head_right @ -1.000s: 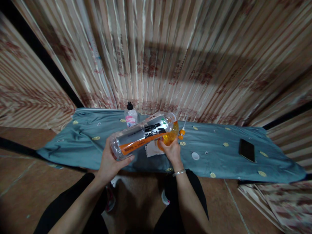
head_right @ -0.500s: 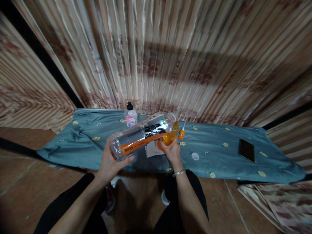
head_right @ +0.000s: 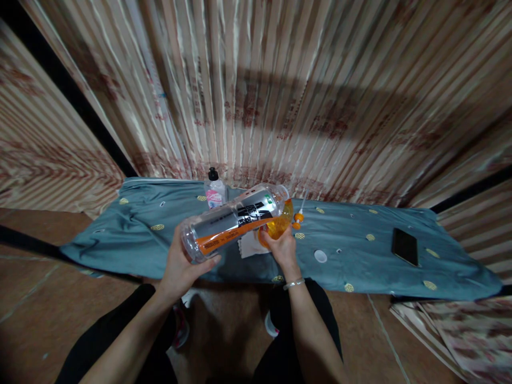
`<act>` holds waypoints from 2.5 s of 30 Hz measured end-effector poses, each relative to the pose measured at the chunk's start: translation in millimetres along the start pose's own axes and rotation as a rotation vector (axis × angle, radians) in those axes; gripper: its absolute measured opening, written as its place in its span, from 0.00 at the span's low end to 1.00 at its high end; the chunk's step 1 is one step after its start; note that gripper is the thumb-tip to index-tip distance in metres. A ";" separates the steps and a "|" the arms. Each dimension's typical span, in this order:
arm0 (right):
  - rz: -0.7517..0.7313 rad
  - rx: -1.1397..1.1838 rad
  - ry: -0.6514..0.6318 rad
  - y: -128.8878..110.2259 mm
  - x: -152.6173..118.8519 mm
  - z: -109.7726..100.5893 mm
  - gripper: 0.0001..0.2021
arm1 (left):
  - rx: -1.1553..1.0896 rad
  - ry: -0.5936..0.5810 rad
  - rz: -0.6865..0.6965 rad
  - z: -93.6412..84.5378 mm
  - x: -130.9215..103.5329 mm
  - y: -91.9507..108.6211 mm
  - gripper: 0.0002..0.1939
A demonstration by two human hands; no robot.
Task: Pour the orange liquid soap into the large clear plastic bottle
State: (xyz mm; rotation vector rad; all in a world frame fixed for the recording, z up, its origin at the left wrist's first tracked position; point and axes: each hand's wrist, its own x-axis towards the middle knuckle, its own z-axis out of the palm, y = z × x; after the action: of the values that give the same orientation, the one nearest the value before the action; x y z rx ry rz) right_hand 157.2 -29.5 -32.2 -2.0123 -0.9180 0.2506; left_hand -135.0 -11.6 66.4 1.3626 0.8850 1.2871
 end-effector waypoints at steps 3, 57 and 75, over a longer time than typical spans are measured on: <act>-0.006 -0.003 0.010 0.2 -0.5 0.2 0.47 | 0.007 -0.011 -0.005 -0.4 0.2 -0.3 0.51; 0.039 0.002 -0.002 -3.8 -0.4 -0.9 0.47 | 0.001 -0.012 -0.007 -0.7 0.7 0.3 0.49; 0.056 -0.013 0.004 -9.5 -2.3 -2.8 0.49 | -0.015 0.004 -0.017 0.5 0.2 1.2 0.48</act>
State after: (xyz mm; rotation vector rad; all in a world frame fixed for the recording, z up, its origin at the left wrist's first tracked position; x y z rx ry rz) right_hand 152.1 -29.7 -23.4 -2.0523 -0.8634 0.2719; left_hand -134.6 -11.7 67.7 1.3384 0.8861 1.2818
